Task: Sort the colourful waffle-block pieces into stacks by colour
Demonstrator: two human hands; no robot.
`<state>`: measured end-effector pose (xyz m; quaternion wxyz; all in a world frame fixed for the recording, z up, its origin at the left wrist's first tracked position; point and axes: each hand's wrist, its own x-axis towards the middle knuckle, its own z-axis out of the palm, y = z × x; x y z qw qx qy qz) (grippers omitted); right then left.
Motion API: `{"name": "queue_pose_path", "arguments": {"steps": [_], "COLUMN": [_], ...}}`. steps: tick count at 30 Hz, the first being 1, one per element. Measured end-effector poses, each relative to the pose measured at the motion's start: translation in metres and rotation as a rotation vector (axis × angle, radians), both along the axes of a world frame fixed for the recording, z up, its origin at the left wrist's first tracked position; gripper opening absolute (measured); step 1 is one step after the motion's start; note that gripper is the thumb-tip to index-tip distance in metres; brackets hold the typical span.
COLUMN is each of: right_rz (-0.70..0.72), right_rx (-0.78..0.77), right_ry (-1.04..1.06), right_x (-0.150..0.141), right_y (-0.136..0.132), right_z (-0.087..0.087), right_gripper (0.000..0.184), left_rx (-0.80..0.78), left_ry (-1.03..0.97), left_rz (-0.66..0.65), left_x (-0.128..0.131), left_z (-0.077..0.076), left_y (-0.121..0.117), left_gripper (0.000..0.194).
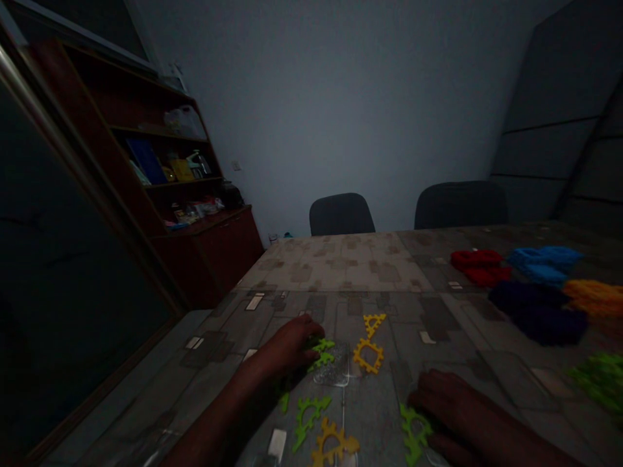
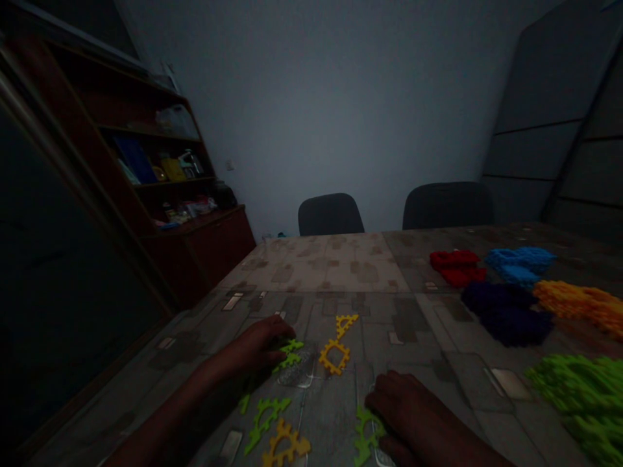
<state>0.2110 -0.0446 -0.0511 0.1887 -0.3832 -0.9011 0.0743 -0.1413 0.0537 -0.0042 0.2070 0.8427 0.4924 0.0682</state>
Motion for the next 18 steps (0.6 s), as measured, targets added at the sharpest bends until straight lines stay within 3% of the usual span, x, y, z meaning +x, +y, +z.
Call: {"name": "queue_pose_path", "arguments": {"steps": [5,10,15,18], "right_rz": [-0.002,-0.071,-0.175,-0.262], "right_rx": [0.023,0.005,-0.107,-0.195], "right_ry": [-0.024,-0.036,-0.037,-0.05], "right_x": [-0.001,-0.001,0.006,0.011], "right_y": [0.003,0.0,0.007,0.016], "right_z": [-0.009,0.006,0.026,0.033], "right_gripper": [0.041,0.032,0.024,0.02], "left_rx": [0.014,0.052,-0.07,-0.155], "left_ry": [-0.051,-0.164,-0.257,-0.215], "left_rz": [-0.01,-0.04,-0.169,-0.239], "left_x": [-0.002,0.014,0.053,0.074], "left_z": [0.002,0.012,0.014,0.012], "left_y": [0.001,-0.008,-0.042,-0.064], "left_gripper": [0.034,0.043,0.035,0.041]}}
